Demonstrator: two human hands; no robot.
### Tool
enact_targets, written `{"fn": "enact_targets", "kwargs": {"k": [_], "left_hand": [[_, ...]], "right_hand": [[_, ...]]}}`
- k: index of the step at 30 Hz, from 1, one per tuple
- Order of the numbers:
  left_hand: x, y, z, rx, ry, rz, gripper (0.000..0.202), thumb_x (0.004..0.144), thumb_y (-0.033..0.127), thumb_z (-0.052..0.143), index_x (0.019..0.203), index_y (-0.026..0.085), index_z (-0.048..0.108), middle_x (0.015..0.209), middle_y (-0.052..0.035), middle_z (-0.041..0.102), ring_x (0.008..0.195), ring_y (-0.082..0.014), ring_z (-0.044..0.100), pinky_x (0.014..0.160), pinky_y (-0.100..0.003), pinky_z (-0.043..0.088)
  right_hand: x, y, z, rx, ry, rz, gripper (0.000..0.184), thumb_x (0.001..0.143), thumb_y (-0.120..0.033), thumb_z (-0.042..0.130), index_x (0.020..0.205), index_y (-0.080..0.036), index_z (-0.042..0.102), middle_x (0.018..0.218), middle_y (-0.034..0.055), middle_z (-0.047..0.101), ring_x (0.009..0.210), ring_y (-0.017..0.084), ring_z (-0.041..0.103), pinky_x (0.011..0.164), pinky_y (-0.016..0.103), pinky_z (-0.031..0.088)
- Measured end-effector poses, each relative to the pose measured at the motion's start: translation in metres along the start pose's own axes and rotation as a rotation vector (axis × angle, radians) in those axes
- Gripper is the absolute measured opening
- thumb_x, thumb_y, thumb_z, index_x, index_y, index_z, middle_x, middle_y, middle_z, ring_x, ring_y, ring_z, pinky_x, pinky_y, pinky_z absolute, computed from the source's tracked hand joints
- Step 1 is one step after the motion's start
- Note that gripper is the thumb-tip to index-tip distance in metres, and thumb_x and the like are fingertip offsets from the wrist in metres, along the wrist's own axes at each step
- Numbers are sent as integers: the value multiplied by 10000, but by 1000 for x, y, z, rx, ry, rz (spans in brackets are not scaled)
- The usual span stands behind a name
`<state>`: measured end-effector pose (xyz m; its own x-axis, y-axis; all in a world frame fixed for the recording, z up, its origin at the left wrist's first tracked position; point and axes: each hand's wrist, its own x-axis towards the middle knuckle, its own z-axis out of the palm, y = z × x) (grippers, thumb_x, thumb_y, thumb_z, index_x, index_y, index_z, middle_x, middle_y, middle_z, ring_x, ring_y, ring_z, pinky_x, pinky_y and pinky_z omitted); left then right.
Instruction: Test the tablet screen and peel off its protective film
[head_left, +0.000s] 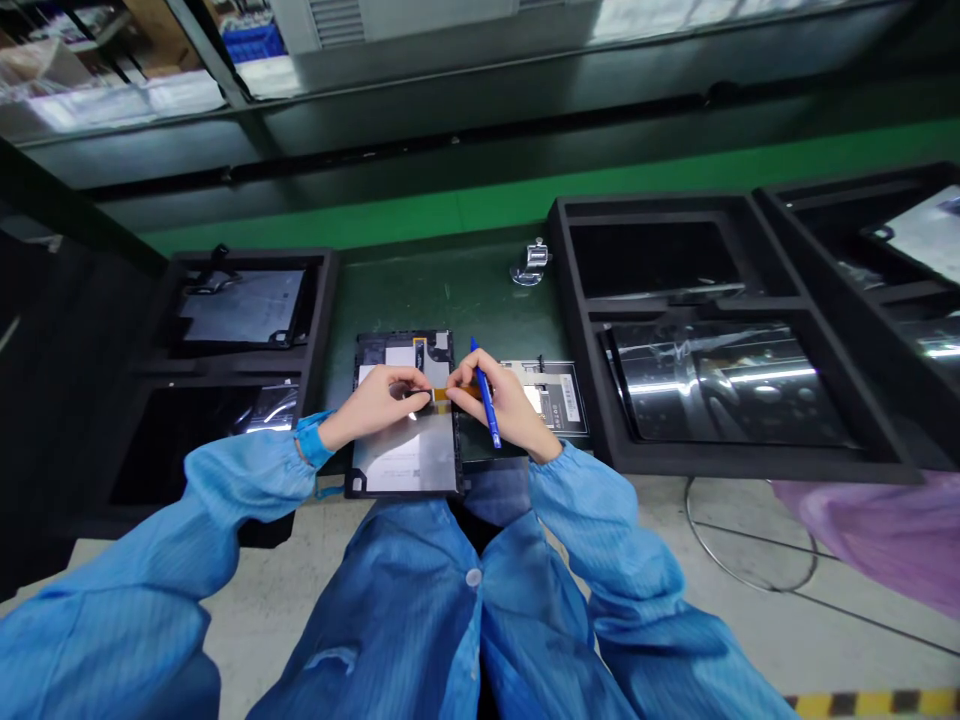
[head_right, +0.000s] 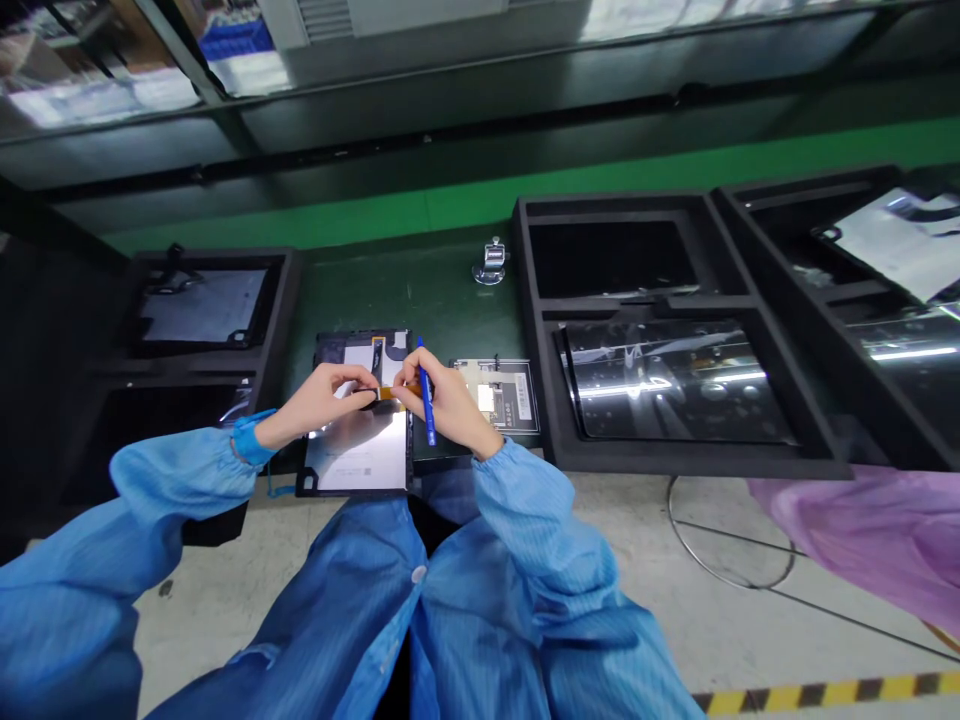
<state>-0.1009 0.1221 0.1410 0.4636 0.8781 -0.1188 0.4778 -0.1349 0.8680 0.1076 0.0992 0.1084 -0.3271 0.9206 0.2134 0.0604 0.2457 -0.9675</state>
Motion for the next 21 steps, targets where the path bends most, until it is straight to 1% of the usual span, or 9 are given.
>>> {"fn": "enact_targets", "kwargs": {"k": [3,5,7,10,14,18,21], "left_hand": [[0,2,4,-3,-18,10,142,701,259,571,698,167,680,636,5,606,638,-137,535,616,-257,438],[1,3,7,-8,-23,21,109,687,253,561,636,178,622,594,24,547,607,-126,496,596,-249,415],[2,4,9,-12,-25,33,122,695,268,558,605,186,572,583,29,519,597,-123,474,585,-247,401],[1,4,11,-6,-9,48,134,716,284,560,619,191,565,590,29,518,598,-126,467,585,-250,396],[-2,2,14,17,63,66,124,738,280,563,646,197,551,650,15,560,651,-139,512,632,-263,424],[0,-2,18,46,115,70,153,770,273,555,640,202,515,638,14,554,647,-144,531,637,-270,431],[-2,-1,15,79,148,81,155,797,272,565,662,199,540,657,7,572,657,-151,544,649,-282,439]], "right_hand": [[0,-1,6,25,-22,8,264,877,-292,673,858,-239,415,854,-15,641,729,129,578,718,264,444],[1,-1,8,34,-29,15,259,877,-287,668,854,-240,414,857,-15,637,719,127,580,701,260,445],[1,-2,8,30,-25,11,255,876,-281,666,850,-239,416,857,-17,630,704,122,571,686,256,441],[0,-2,9,12,-3,-21,239,884,-267,651,843,-238,417,847,-22,618,714,121,569,700,255,438],[2,-2,11,-43,38,-59,243,900,-282,625,826,-241,397,834,-24,619,690,119,537,687,258,413],[4,-1,15,-69,53,-59,237,907,-308,606,825,-242,393,825,-24,620,682,123,539,685,269,406],[5,-2,14,-60,76,-40,237,910,-316,598,822,-243,391,826,-20,629,700,131,561,693,276,417]]}}
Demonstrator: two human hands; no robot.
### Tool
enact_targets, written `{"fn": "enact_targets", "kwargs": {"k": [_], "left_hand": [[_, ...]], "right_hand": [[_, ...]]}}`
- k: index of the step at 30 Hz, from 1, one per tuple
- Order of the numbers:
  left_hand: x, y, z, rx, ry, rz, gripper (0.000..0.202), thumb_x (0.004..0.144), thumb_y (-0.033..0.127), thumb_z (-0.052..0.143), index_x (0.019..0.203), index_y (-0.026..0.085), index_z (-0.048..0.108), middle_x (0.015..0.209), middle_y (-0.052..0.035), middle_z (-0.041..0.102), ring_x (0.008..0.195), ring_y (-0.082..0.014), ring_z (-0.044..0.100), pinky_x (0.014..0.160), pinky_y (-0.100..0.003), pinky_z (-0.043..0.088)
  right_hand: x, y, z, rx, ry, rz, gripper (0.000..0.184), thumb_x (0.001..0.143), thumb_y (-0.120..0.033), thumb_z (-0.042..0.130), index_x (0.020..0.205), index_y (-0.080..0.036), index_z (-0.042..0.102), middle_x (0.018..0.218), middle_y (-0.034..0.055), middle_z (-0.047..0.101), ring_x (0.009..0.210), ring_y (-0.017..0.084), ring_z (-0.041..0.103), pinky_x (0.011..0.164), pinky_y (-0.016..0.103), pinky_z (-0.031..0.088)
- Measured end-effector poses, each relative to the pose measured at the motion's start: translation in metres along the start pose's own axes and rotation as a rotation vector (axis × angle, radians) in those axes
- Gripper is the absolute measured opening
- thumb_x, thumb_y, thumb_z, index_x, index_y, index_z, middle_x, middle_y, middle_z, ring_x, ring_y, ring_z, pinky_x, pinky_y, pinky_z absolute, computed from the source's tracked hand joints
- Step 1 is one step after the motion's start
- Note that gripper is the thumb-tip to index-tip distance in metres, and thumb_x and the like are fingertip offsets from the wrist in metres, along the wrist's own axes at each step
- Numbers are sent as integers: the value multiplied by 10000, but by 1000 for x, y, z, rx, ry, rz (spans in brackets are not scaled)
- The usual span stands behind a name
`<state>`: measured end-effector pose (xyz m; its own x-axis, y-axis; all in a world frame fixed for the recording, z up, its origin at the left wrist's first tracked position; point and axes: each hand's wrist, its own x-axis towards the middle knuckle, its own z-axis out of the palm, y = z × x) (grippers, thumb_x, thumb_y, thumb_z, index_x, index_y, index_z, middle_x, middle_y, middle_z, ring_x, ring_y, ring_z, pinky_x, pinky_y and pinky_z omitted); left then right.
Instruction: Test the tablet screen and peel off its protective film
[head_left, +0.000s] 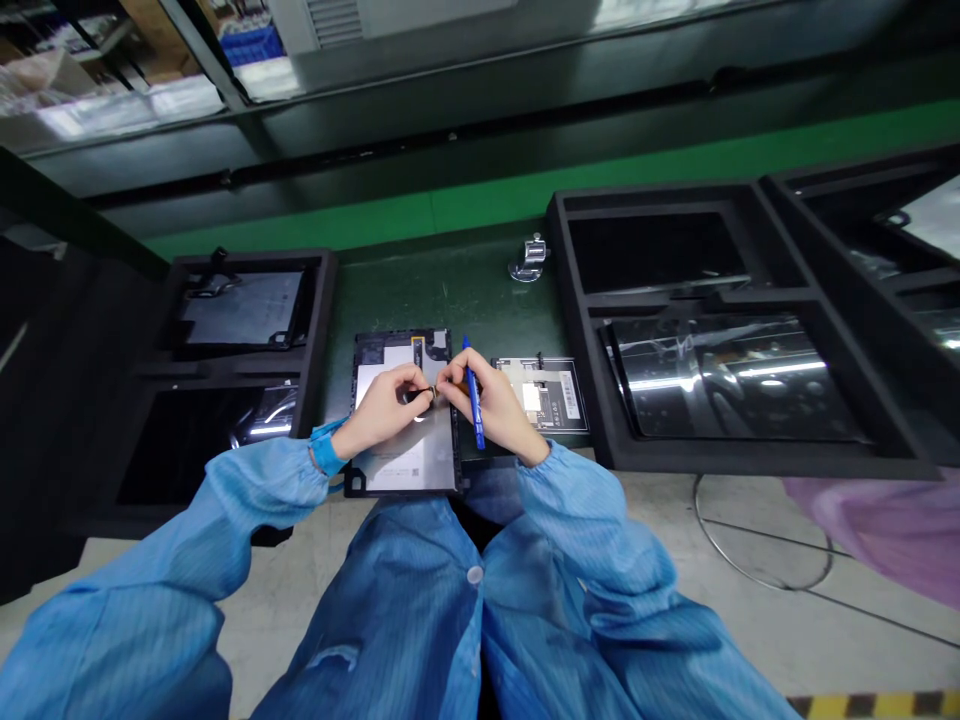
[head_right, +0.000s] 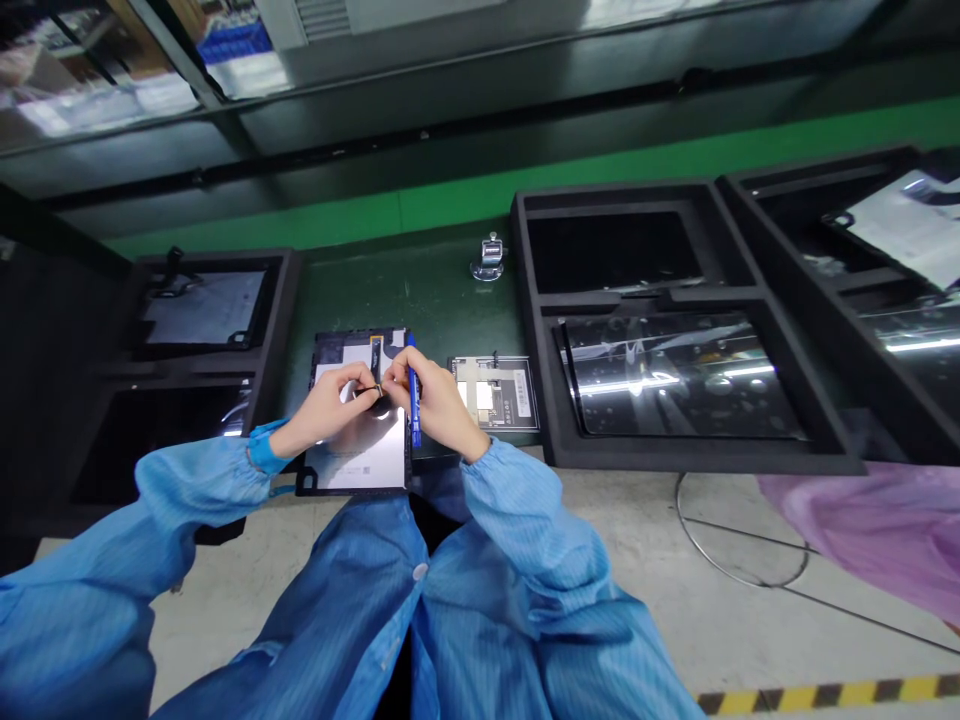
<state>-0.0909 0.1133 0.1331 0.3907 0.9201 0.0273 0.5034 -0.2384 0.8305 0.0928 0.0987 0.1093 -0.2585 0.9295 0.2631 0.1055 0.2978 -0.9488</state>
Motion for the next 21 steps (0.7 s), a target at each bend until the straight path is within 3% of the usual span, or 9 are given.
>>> {"fn": "enact_targets", "kwargs": {"k": [3,5,7,8,11,13,16,18,21], "left_hand": [[-15,3,-10,78,43,83,133,844,246,574,721,195,578,780,-30,639,795,-181,608,801,-331,483],[-35,4,-16,175,-59,182,102,889,262,577,877,187,644,1044,-96,704,1028,-220,649,958,-377,487],[-60,4,-16,340,-249,257,380,906,366,616,1228,164,616,1420,-176,574,1333,-283,531,1102,-440,436],[-72,2,-13,444,-328,272,620,885,451,654,1400,138,506,1544,-211,439,1444,-321,408,1155,-483,388],[-102,-5,3,757,-413,277,1124,768,635,730,1570,42,212,1632,-287,181,1536,-403,104,1215,-590,253],[-114,-11,14,905,-400,270,1013,829,502,716,1569,29,210,1632,-295,146,1532,-404,34,1223,-594,225],[-120,-18,19,1029,-386,301,753,857,96,564,1553,71,277,1624,-278,195,1525,-370,46,1224,-563,252],[-118,-16,11,1048,-305,389,683,847,1,496,1511,96,367,1579,-261,339,1511,-364,166,1205,-539,311],[-108,1,-17,993,-44,578,456,922,25,477,1372,85,527,1393,-209,599,1390,-326,474,1170,-463,399]], "right_hand": [[-4,-3,-11,-12,148,22,229,910,-309,605,829,-244,401,840,-14,637,737,136,589,728,285,440],[-10,-5,-24,-30,271,44,197,909,-301,611,859,-245,429,849,-14,637,748,135,599,743,290,455],[-17,-7,-37,-54,346,74,170,903,-303,624,893,-246,464,860,-14,641,765,138,612,753,296,470],[-21,-8,-44,-71,368,88,165,899,-307,633,905,-244,481,870,-10,645,784,142,623,762,302,477],[-30,-7,-56,-111,402,110,163,890,-324,653,926,-238,520,892,0,656,838,156,651,797,320,495],[-34,-5,-61,-118,412,125,165,888,-335,658,939,-237,535,897,1,660,849,161,661,799,326,504],[-39,-2,-65,-129,435,145,184,871,-357,679,945,-236,562,903,6,665,860,168,662,798,331,508],[-42,0,-68,-155,472,145,205,851,-380,702,939,-236,585,901,14,665,857,177,656,797,342,507],[-44,3,-74,-163,521,140,236,815,-413,741,922,-252,606,888,32,670,847,211,650,809,395,510]]}}
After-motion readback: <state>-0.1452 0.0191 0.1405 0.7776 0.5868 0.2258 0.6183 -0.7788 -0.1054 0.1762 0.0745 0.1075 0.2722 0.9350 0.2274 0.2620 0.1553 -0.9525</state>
